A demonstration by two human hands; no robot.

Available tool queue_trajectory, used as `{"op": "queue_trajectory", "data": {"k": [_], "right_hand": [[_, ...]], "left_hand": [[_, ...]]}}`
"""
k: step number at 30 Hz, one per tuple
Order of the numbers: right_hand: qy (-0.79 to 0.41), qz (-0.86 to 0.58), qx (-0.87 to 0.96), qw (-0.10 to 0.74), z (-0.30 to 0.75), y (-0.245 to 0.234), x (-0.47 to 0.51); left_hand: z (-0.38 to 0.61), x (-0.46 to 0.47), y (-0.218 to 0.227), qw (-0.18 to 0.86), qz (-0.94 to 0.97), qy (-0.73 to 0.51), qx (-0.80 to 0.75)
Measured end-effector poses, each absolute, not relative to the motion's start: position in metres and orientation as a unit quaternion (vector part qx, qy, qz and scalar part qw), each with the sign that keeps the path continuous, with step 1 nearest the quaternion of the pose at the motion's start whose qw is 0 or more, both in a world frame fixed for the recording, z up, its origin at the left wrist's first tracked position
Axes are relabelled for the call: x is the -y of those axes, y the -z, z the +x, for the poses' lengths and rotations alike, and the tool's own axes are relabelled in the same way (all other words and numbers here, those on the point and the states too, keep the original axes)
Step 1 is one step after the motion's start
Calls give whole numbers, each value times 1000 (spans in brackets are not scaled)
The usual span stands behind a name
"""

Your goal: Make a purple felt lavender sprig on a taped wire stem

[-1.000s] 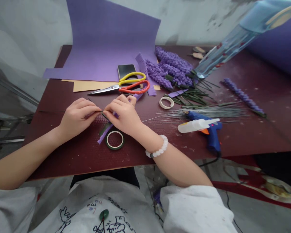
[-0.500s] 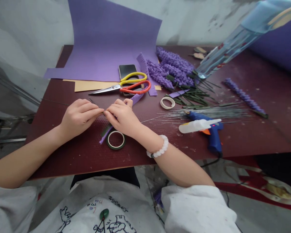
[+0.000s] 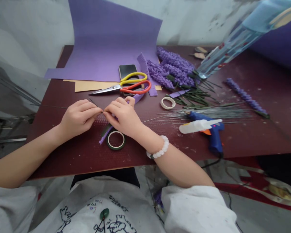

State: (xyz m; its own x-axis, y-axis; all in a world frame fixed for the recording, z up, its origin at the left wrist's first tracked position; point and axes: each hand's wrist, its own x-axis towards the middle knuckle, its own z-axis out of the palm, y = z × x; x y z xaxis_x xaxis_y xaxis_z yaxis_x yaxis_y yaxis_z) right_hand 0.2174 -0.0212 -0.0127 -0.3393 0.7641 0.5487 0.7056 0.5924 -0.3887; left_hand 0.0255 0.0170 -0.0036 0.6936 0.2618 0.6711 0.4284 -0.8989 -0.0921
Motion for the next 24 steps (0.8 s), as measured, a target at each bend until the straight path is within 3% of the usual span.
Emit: {"op": "queue_trajectory", "data": {"k": [9,24], "right_hand": [[-130,-455,800,370,215,16,19],[-154,-474,759,420,224,10,19]], "left_hand": [[28,-15,3,148,-907,354,174],[24,-20,5,138,-901,348,220]]}}
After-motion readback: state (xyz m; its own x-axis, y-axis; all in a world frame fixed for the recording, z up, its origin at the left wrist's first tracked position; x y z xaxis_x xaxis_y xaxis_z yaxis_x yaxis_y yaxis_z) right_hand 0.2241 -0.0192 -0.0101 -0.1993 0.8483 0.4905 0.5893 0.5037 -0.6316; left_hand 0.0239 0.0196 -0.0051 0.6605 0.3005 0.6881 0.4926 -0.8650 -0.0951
